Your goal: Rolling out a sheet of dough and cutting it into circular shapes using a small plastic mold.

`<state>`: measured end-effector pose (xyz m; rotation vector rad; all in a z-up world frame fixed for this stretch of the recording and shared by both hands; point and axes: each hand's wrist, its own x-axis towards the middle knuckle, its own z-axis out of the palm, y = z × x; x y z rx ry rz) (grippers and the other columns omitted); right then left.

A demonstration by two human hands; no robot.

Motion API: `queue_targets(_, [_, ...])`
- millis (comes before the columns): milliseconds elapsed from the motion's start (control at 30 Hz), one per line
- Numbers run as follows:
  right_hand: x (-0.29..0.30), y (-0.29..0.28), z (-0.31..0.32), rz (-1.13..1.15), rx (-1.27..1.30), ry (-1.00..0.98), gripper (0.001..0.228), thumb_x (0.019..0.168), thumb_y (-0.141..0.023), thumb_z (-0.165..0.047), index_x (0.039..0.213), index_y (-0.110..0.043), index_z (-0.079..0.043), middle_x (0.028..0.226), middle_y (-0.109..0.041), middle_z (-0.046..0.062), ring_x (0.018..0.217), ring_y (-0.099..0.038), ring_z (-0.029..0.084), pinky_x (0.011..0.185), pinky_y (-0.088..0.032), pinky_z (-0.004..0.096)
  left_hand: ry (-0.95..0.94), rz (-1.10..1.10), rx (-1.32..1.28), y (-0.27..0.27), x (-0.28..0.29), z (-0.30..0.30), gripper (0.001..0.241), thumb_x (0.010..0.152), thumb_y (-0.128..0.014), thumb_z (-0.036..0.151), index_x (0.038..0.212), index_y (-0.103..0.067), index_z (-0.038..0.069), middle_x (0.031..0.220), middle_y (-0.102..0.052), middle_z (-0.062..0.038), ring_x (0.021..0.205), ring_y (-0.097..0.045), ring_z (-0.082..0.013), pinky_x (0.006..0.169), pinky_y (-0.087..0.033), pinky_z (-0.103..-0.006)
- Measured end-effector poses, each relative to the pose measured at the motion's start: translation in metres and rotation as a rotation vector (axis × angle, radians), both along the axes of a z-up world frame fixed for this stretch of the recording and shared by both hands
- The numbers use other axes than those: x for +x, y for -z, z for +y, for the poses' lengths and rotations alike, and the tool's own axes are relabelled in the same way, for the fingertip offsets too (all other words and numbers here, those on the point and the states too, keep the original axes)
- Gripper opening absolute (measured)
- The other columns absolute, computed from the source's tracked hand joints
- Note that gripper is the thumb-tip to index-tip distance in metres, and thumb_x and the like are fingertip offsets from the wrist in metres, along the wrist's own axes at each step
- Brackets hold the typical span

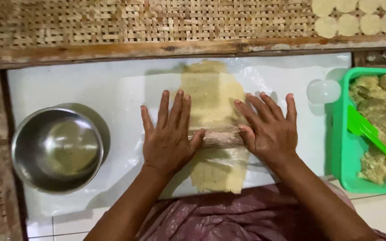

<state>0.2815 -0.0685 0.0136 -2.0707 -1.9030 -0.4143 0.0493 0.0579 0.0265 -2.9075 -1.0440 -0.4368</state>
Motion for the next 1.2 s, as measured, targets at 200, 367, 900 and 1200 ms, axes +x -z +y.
queue_targets(200, [0.006,-0.036,0.038,0.209,-0.230,0.075,0.059,0.112,-0.020,-0.044,0.135,-0.063,-0.010,0.138,-0.055,0.018,0.137,-0.048,0.039,0.121,-0.014,0.063,-0.008,0.175,-0.157,-0.012,0.017,0.040,0.076,0.108,-0.042,0.045,0.169,-0.020,0.004,0.172,0.003,-0.010,0.156,0.010,-0.0285,0.115,-0.003,-0.0825])
queue_targets(367, [0.022,-0.029,0.059,0.110,-0.150,0.063,0.041,0.113,-0.041,-0.037,0.117,-0.068,-0.007,0.120,-0.056,0.014,0.112,-0.050,0.031,0.102,-0.030,0.049,-0.026,0.188,-0.126,-0.023,0.034,0.061,0.076,0.109,-0.052,0.032,0.168,-0.020,-0.003,0.171,0.001,-0.013,0.154,0.011,-0.0295,0.113,-0.003,-0.0845])
queue_targets(900, [-0.017,-0.028,-0.006,0.067,0.054,0.037,0.051,0.105,-0.044,-0.058,0.134,-0.068,-0.022,0.139,-0.060,0.022,0.123,-0.062,0.045,0.094,-0.053,0.055,-0.168,0.063,-0.030,0.017,0.003,-0.006,0.078,0.096,-0.049,0.052,0.160,-0.033,0.008,0.168,-0.026,-0.015,0.158,-0.012,-0.0375,0.107,-0.027,-0.0814])
queue_targets(1200, [-0.020,-0.004,-0.085,0.014,-0.227,-0.067,0.061,0.097,-0.055,-0.048,0.152,-0.046,-0.023,0.147,-0.054,0.013,0.139,-0.050,0.033,0.113,-0.034,0.055,-0.011,0.425,-0.334,-0.001,-0.042,-0.073,0.064,0.102,-0.053,0.046,0.149,-0.043,0.004,0.163,-0.032,-0.019,0.158,-0.010,-0.0373,0.116,-0.008,-0.0801])
